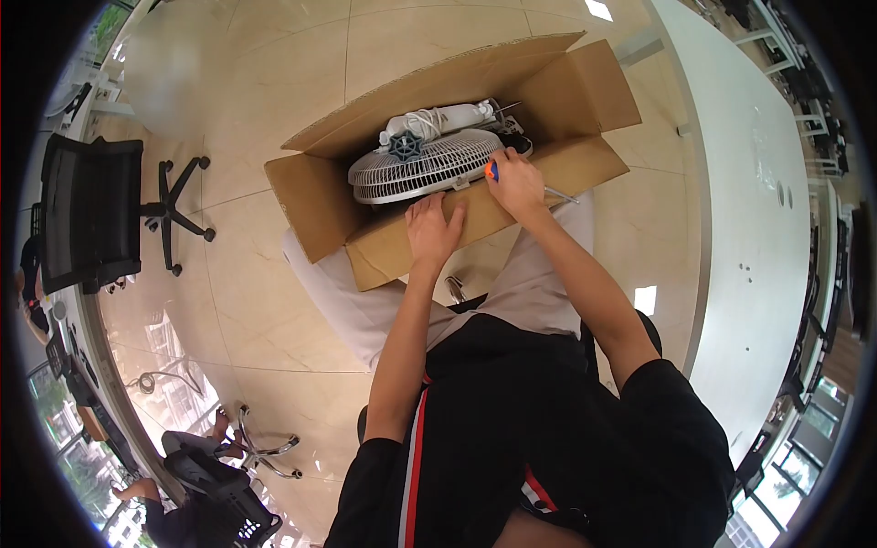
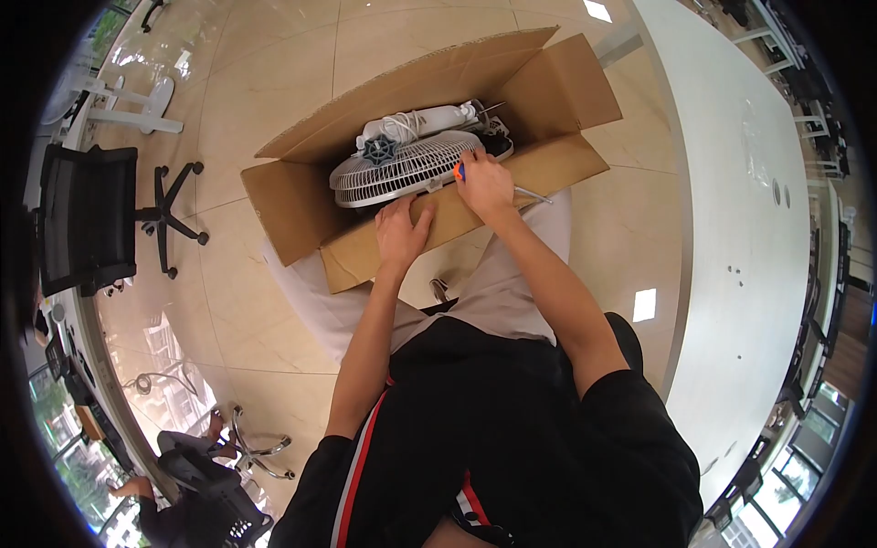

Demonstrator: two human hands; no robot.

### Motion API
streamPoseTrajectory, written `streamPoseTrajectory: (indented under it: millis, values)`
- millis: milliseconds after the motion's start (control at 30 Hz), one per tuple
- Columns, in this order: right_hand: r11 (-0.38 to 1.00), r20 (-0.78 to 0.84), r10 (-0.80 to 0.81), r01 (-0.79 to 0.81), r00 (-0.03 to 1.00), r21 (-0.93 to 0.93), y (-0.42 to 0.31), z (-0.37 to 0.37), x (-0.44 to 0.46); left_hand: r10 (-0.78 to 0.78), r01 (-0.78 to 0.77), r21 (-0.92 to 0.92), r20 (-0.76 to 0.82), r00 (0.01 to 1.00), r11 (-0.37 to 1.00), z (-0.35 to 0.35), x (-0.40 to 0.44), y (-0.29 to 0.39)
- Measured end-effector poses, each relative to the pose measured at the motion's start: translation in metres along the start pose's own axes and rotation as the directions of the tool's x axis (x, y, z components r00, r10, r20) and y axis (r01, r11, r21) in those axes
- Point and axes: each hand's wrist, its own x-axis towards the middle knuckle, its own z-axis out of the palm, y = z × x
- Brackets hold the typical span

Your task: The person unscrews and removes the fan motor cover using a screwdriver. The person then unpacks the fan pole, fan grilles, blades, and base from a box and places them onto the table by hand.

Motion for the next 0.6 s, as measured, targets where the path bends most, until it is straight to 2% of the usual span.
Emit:
streamPoseTrajectory:
  millis: [600]
  values:
    - [1.0, 0.021, 0.02, -0.02, 1.0, 0.015, 0.0005, 0.0002, 0.0046, 0.002, -0.002, -0.004, -0.012, 1.0, 1.0, 0.0019, -0.0004, -0.0032]
